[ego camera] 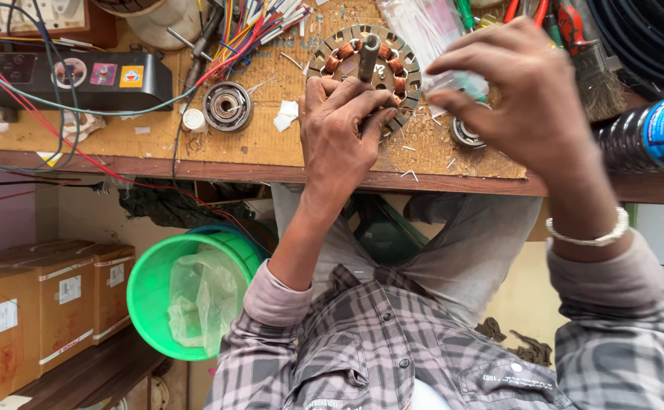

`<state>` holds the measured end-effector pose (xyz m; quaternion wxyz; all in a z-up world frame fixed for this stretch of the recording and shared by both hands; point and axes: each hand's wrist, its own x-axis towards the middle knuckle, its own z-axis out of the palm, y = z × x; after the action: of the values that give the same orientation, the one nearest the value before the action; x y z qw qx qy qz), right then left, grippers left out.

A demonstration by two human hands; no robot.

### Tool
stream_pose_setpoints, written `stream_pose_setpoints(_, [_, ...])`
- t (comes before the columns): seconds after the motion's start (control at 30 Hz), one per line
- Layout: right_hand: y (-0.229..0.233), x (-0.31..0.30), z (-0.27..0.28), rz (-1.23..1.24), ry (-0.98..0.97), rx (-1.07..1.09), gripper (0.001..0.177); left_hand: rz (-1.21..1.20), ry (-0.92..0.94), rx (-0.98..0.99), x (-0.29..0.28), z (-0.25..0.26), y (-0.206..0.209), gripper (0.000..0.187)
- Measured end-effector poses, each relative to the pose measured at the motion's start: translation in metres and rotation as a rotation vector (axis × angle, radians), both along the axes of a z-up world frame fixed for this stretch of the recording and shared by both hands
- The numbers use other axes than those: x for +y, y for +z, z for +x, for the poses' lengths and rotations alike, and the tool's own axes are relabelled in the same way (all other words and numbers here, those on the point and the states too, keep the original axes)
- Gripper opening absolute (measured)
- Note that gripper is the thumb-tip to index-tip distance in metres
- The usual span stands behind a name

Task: The person works at a cluttered workbench, manipulating small white insulating pieces and red wires around a stator assembly. They insert the insulating pieces into slots on the stator, then handle and position red wires near the assembly.

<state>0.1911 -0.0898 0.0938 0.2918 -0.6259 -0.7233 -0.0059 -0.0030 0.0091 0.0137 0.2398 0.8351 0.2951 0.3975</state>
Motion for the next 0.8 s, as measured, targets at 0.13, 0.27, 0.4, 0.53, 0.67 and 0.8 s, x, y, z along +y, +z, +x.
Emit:
stream_pose_setpoints(0.13, [-0.025,0.010,-0.016,-0.163,-0.045,0.057,0.022,0.002,-0.012,0.007,0.001,0.000,-0.001,0.017])
stream_pose_setpoints(0.27, [-0.037,0.013,-0.022,-0.222,-0.078,0.154,0.016,-0.012,-0.011,-0.001,0.001,-0.001,-0.003,0.018])
stream_pose_setpoints(0.4, [-0.041,0.006,-0.017,-0.182,-0.117,0.323,0.010,-0.008,0.000,-0.013,0.000,0.001,-0.001,0.020])
stream_pose_setpoints(0.53, [-0.033,-0.015,-0.002,-0.161,-0.195,0.375,0.008,-0.023,-0.011,-0.026,-0.001,0.000,0.002,0.019])
stream_pose_setpoints(0.67, [-0.017,-0.048,0.012,-0.104,-0.219,0.698,0.007,-0.015,-0.016,-0.008,0.000,0.001,0.000,0.017])
stream_pose_setpoints(0.8, [-0.006,-0.074,0.014,0.160,-0.051,1.075,0.013,-0.065,-0.151,-0.110,0.013,-0.017,0.005,0.024])
